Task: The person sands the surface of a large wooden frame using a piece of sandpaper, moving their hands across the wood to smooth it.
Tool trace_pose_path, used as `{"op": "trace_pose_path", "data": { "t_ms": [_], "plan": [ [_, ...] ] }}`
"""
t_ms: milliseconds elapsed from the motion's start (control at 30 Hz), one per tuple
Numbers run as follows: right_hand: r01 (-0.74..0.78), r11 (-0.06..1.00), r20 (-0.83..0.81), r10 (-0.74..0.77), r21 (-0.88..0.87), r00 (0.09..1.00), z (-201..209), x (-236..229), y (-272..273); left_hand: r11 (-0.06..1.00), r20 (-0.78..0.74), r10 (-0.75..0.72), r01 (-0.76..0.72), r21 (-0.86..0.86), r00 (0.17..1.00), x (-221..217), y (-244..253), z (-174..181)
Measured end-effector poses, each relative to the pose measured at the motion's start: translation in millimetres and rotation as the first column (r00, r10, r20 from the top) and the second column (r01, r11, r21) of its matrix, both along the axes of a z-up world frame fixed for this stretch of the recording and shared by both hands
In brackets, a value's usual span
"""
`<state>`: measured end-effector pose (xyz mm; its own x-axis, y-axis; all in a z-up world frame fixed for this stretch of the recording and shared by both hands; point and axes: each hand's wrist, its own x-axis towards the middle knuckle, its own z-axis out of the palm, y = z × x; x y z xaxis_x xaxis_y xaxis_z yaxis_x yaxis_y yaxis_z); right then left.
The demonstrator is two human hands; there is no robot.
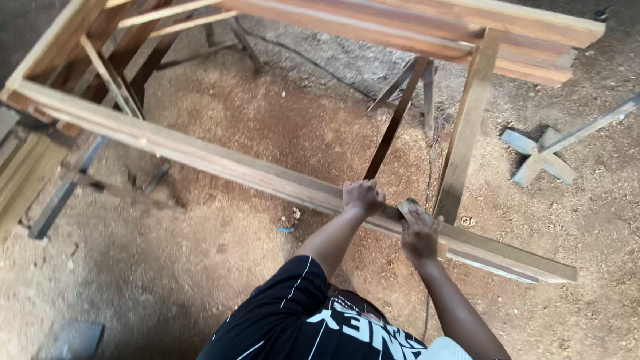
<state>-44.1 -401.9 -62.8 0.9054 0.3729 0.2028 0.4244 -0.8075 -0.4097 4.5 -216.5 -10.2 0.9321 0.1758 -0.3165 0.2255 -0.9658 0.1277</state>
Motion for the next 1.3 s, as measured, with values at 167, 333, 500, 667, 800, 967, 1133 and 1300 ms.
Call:
{"op": "trace_pose_path", "data": {
  "t_ms": [167, 333, 500, 667, 800, 967, 1133, 1300],
  "plan": [
    [0.022, 0.985, 0.136, 0.001, -0.169, 0.991, -4, -19, -93, 1.000, -0.159, 0.000, -0.005, -0.031, 0.987, 0, 1, 4],
    [0.387, 0.918, -0.139, -0.396, -0.089, 0.908, 0, -33, -167, 1.000, -0.121, -0.014, 0.013, -0.013, 0.993, 0, -2, 7],
    [0.300, 0.952, -0.387, -0.257, 0.053, 0.885, 13, -14, -74, 1.000, -0.161, -0.029, 0.027, -0.016, 0.987, -1, -4, 23],
    [0.089, 0.988, -0.040, -0.095, -0.128, 0.995, 43, -15, -6, 0.999, -0.155, -0.026, 0.022, -0.029, 0.988, -1, -5, 26],
    [0.538, 0.811, -0.696, -0.249, 0.230, 0.673, 66, -29, -77, 0.999, -0.151, -0.026, 0.020, -0.039, 0.988, -4, -3, 24],
    [0.554, 0.679, 0.437, -0.363, -0.481, 0.823, 13, -37, -150, 1.000, -0.130, 0.003, -0.004, -0.007, 0.991, -1, -7, 24],
    [0.442, 0.877, -0.394, -0.344, 0.190, 0.852, 4, -21, -89, 0.999, -0.168, 0.012, -0.019, -0.040, 0.986, -1, -8, 33],
    [0.109, 0.992, -0.133, -0.117, -0.069, 0.984, 2, -15, -71, 0.999, -0.180, 0.044, -0.044, 0.006, 0.983, -4, -15, 35]
  ]
}}
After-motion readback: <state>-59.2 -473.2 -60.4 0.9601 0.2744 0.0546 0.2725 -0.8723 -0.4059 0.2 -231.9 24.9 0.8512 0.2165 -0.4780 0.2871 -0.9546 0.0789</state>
